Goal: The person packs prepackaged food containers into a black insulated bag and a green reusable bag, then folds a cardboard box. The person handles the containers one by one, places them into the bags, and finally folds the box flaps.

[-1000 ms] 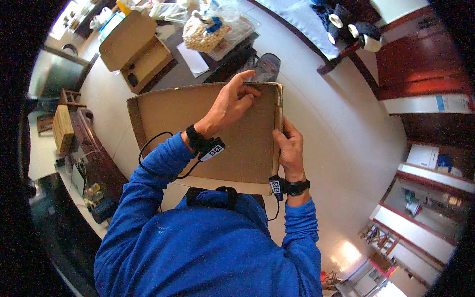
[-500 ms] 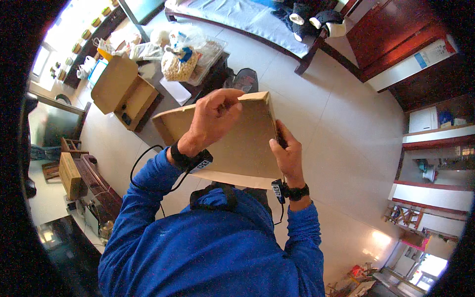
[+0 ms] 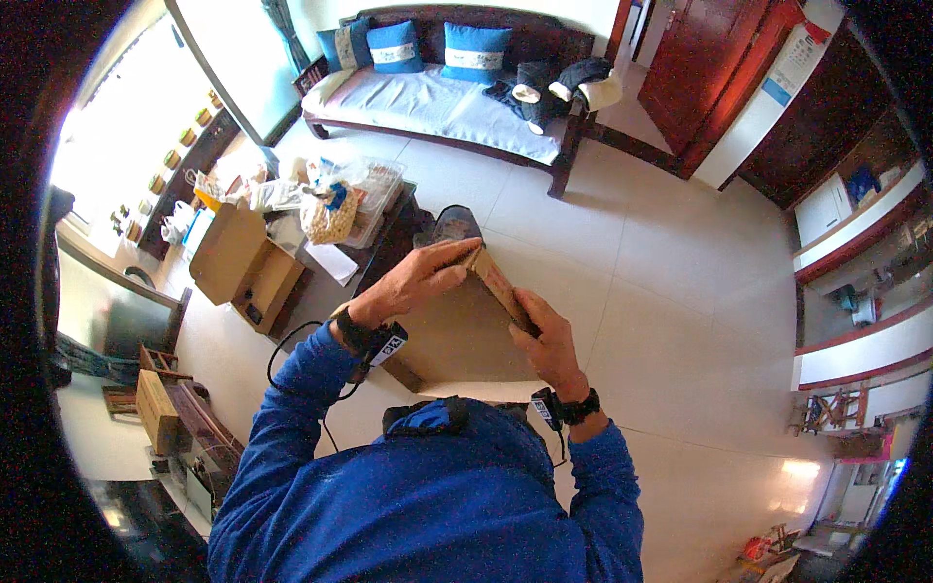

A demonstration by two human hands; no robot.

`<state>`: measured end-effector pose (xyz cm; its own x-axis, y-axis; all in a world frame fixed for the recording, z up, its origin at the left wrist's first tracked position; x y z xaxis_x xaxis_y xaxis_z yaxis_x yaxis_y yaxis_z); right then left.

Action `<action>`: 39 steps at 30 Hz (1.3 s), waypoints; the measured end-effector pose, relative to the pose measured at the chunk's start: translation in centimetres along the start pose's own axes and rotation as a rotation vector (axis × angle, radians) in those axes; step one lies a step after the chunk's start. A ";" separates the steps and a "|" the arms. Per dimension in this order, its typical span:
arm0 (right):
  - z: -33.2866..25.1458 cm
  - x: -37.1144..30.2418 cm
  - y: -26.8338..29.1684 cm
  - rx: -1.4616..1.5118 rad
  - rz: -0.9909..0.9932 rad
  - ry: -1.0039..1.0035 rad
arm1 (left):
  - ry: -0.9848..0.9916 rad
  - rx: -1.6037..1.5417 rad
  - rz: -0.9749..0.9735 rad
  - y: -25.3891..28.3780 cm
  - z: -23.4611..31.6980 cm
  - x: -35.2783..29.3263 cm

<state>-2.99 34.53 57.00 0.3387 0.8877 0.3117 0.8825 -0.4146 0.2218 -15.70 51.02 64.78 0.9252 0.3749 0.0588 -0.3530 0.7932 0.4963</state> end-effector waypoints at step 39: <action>11.2 -7.1 26.1 -0.321 0.430 -0.078 | -0.101 0.013 -0.303 -27.4 2.5 29.5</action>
<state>21.33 19.66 50.24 0.6818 0.6313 0.3696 0.5190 -0.7735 0.3638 21.59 39.15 55.09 0.9973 0.0729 -0.0081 -0.0583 0.8548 0.5156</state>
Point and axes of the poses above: each hand's wrist, its own x-axis towards the middle knuckle, its own y-axis out of the back of the hand, z = x × y, the point moved 8 cm from there along x, towards the middle knuckle, and after that the axes turned 8 degrees about y, right-handed, at the moved point
